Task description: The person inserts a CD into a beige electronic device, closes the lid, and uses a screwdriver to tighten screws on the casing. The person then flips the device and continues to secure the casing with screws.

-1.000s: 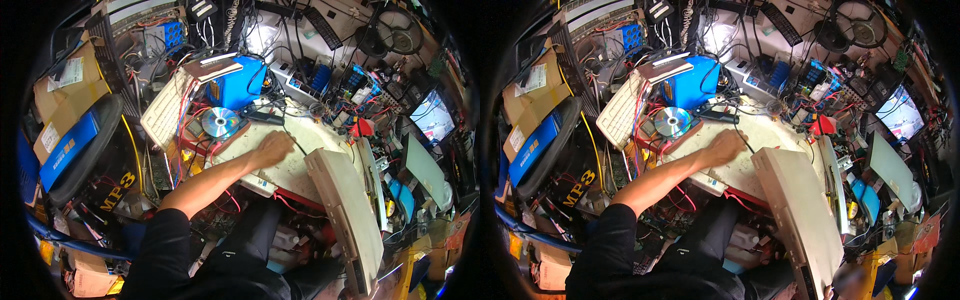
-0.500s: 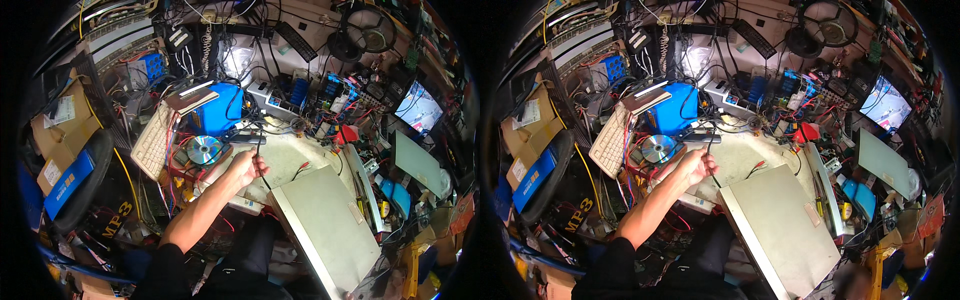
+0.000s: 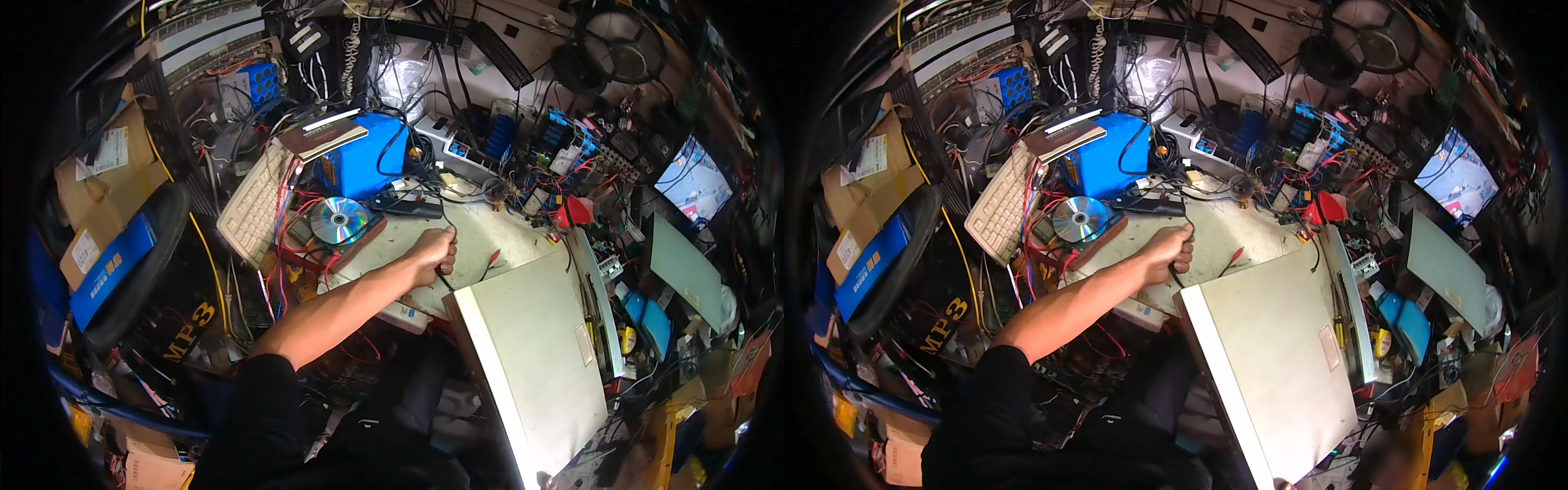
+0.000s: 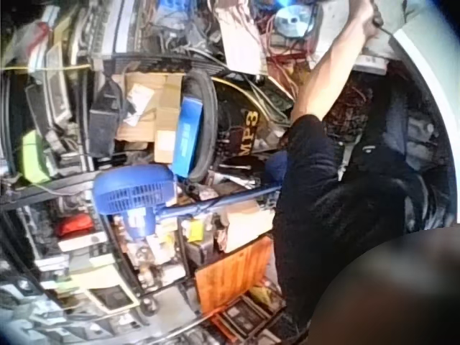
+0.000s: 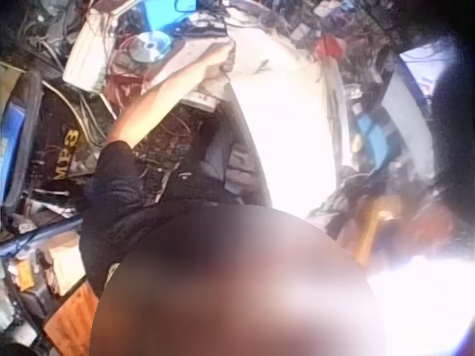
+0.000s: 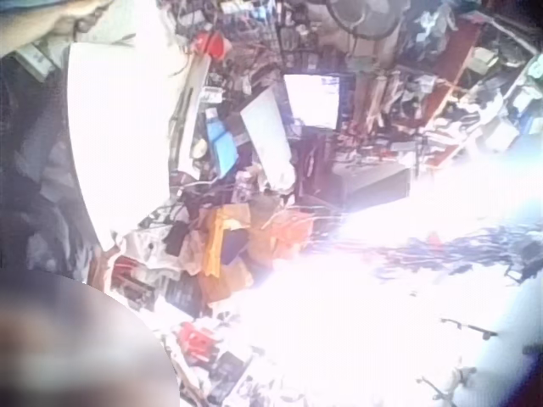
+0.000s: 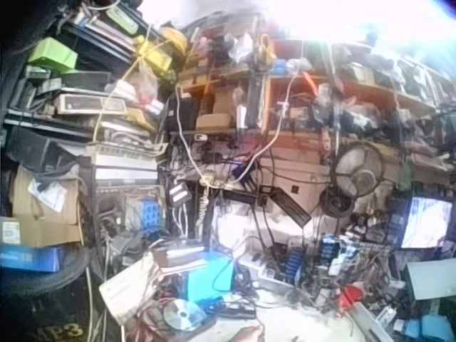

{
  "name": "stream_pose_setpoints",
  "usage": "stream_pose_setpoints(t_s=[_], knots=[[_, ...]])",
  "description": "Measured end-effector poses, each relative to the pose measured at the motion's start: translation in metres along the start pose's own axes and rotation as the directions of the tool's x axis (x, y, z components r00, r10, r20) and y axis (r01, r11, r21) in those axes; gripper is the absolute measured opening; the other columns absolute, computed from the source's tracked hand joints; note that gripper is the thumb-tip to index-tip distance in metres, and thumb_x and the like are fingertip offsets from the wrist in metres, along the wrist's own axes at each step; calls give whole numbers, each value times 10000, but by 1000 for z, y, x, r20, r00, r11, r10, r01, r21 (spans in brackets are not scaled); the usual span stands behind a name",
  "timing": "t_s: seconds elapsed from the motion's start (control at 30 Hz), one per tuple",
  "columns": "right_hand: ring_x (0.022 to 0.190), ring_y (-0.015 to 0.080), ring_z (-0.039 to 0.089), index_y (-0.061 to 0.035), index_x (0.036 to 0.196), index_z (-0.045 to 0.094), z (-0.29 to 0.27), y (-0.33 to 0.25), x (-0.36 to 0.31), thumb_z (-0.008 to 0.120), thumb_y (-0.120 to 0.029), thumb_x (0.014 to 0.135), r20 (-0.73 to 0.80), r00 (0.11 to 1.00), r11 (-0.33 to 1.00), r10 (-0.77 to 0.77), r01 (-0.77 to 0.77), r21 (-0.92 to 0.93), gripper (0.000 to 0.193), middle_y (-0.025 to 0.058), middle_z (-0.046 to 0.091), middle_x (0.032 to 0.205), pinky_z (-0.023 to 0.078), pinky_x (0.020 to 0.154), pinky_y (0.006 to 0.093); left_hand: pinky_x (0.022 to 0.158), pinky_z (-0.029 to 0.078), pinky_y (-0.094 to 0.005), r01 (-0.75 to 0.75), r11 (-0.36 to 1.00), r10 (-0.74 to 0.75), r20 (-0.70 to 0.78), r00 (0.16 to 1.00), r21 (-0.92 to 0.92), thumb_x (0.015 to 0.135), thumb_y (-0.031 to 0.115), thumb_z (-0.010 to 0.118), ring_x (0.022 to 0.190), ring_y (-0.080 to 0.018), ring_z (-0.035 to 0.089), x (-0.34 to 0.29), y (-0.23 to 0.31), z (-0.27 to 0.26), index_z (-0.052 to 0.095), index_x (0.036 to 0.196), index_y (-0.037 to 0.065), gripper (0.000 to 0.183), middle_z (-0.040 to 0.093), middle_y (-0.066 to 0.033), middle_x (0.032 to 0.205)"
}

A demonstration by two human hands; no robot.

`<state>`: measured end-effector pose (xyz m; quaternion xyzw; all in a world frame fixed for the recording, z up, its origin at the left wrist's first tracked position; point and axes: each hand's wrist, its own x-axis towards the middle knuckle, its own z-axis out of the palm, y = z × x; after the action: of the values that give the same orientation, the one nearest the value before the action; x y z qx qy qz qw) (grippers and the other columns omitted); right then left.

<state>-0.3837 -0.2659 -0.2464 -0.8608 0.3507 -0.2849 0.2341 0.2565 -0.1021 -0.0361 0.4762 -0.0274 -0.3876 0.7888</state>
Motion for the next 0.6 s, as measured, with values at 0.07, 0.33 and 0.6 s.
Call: stream_pose_setpoints(t_s=[0.07, 0.33, 0.6], knots=[[987, 341, 650, 22, 1287, 540, 13, -10, 1, 781, -125, 780, -192, 967, 979, -166, 185, 87, 581, 200, 638, 1130, 552, 861, 472, 536, 405, -278, 47, 928, -94, -110, 989, -369, 1136, 313, 477, 595, -116, 410, -16, 3, 7, 491, 950, 84, 296, 460, 8, 747], [1014, 342, 651, 26, 1267, 573, 27, -54, 36, 767, -161, 807, -64, 950, 866, 305, -249, 434, 533, 199, 644, 1156, 553, 877, 475, 741, 576, -419, -329, 926, 309, -131, 942, -186, 1156, 349, 355, 778, -236, 693, -85, -17, 48, 514, 1034, 98, 322, 658, -86, 853], [1061, 351, 647, 30, 1304, 565, 31, -86, 56, 749, -199, 849, 140, 848, 527, 511, -437, 729, 541, 204, 643, 1205, 550, 914, 487, 702, 529, -319, -576, 816, 573, -196, 796, 45, 1155, 367, 419, 801, -161, 613, -86, -53, 38, 511, 1041, 96, 307, 619, -60, 865]])
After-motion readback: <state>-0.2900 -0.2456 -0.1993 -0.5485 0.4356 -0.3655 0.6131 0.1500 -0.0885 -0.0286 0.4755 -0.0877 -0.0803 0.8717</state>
